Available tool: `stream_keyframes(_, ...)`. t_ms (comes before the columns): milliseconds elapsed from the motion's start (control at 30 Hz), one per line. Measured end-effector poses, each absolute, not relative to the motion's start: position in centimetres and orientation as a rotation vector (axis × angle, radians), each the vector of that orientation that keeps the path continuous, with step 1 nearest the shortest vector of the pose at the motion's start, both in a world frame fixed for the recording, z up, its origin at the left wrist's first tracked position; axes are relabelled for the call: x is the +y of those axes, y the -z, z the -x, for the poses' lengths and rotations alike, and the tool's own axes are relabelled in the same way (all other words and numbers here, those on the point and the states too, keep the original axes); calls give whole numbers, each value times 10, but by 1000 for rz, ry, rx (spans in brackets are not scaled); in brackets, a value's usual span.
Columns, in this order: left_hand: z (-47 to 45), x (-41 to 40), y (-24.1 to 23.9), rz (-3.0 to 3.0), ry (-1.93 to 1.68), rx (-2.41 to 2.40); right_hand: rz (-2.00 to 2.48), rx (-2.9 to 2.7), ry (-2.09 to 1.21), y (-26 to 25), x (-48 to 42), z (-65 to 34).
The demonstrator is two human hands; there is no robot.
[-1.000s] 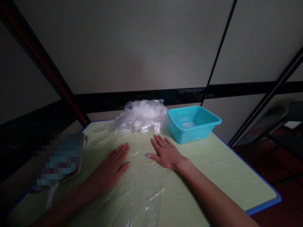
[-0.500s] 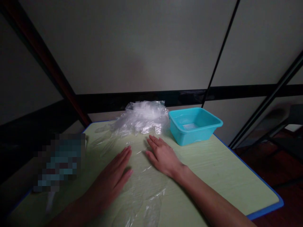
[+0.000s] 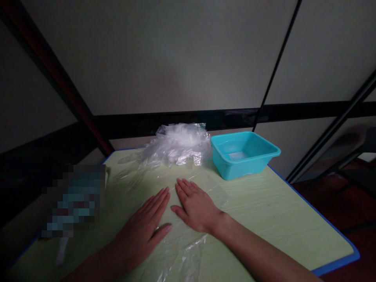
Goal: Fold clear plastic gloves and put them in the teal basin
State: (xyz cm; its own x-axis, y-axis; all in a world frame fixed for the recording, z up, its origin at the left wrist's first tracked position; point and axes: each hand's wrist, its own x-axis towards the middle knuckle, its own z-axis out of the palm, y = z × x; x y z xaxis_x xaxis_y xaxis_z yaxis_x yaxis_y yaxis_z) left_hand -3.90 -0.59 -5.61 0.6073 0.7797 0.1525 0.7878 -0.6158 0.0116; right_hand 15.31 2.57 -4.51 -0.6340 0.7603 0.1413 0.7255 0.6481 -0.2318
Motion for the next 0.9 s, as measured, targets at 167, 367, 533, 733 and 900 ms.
stream_keyframes(167,37,-5,51,2764,127,-1351,1273,-2621,-170,47,32,-164)
stream_keyframes(367,35,-6,48,2765,108,-1382,1387,-2576,-112,50,44,-179)
stream_keyframes(533,36,-5,48,2778,99,-1403,1476,-2540,-102,51,49,-184)
stream_keyframes(733,40,-1,48,2795,97,-1383,1544,-2549,-83,50,47,-181)
stream_keyframes(900,47,4,49,2823,138,-1338,1520,-2513,-109,51,46,-179)
